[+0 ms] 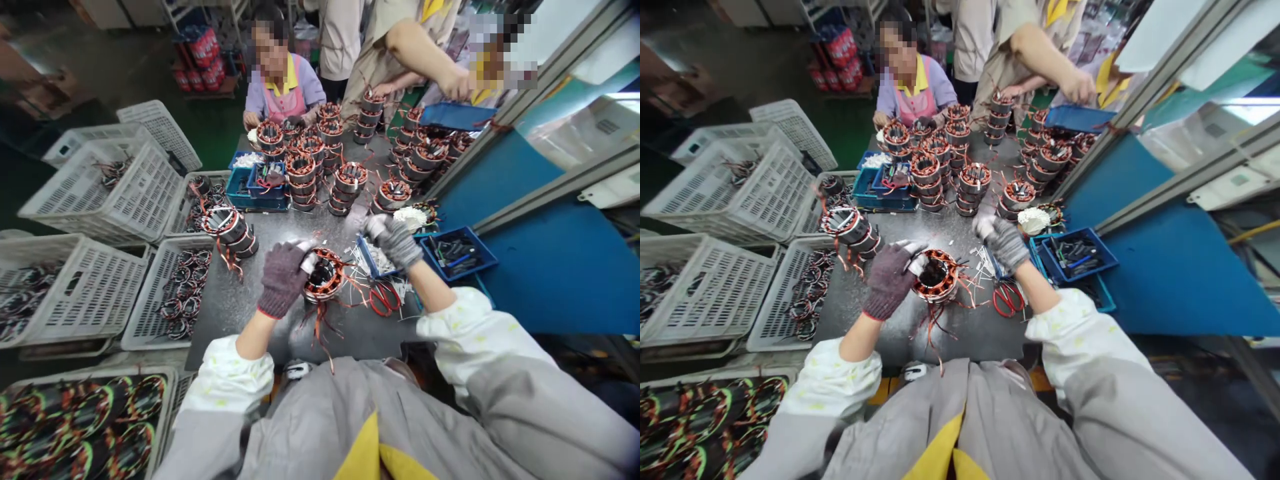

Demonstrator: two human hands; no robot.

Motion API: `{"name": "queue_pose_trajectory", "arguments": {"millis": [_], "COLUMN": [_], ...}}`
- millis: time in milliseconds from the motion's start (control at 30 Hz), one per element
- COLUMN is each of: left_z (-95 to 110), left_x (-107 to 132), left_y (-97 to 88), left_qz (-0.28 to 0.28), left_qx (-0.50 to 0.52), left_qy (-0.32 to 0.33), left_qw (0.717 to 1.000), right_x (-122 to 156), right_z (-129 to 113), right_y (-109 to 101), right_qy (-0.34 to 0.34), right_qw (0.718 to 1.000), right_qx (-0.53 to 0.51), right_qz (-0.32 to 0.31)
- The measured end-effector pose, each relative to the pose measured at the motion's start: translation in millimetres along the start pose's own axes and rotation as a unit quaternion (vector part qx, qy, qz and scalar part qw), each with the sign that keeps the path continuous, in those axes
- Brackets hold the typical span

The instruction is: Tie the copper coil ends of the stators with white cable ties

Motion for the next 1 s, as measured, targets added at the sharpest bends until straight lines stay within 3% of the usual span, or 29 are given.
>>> {"name": "queue_pose_trajectory", "arguments": {"millis": [67, 167, 267, 333, 467, 567, 633, 767, 867, 1000], "left_z": [43.6, 90.7, 95.9, 90.9, 87.3, 96.9, 93.7, 62.9, 53.1, 57.7], "left_x": [-10.8, -21.4, -35.0, -46.2, -58.5, -51.1, -43.8, -33.6, -29.3, -27.7], "left_y": [14.6, 61.2, 99.9, 108.8, 96.8, 85.4, 75.5, 63.4, 65.0, 61.8], "left_qz": [-0.040, -0.149, -0.212, -0.201, -0.139, -0.124, -0.105, -0.077, -0.061, -0.021], "left_qx": [-0.072, -0.124, -0.136, -0.133, -0.125, -0.126, -0.134, -0.155, -0.169, -0.175], "left_qy": [0.075, 0.147, 0.105, 0.071, 0.032, 0.085, 0.108, 0.090, 0.095, 0.081], "left_qw": [0.994, 0.970, 0.962, 0.968, 0.982, 0.980, 0.979, 0.981, 0.979, 0.981], "right_x": [36.1, 88.1, 114.8, 122.2, 135.7, 146.5, 151.3, 158.0, 167.8, 191.6], "right_z": [22.1, 48.8, 78.3, 104.4, 162.4, 199.1, 215.5, 227.6, 219.1, 202.8], "right_y": [14.6, 34.9, 27.9, -2.7, -91.3, -126.6, -127.2, -114.4, -116.0, -116.0], "right_qy": [0.026, 0.072, 0.108, 0.137, 0.210, 0.248, 0.251, 0.232, 0.212, 0.201], "right_qw": [0.996, 0.980, 0.962, 0.948, 0.912, 0.889, 0.885, 0.889, 0.890, 0.887], "right_qx": [0.078, 0.160, 0.223, 0.266, 0.349, 0.384, 0.391, 0.387, 0.396, 0.409], "right_qz": [-0.046, -0.093, -0.117, -0.107, -0.043, -0.022, -0.040, -0.081, -0.079, -0.072]}}
Point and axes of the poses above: each hand's wrist, its own x-axis away from the middle knuckle, its own y-axis out of the palm, z = x × y, the point moved 9 cm from there along -x, towards the middle knuckle, and after that the axes turned 9 degrees about -y, right-handed, at the moved point
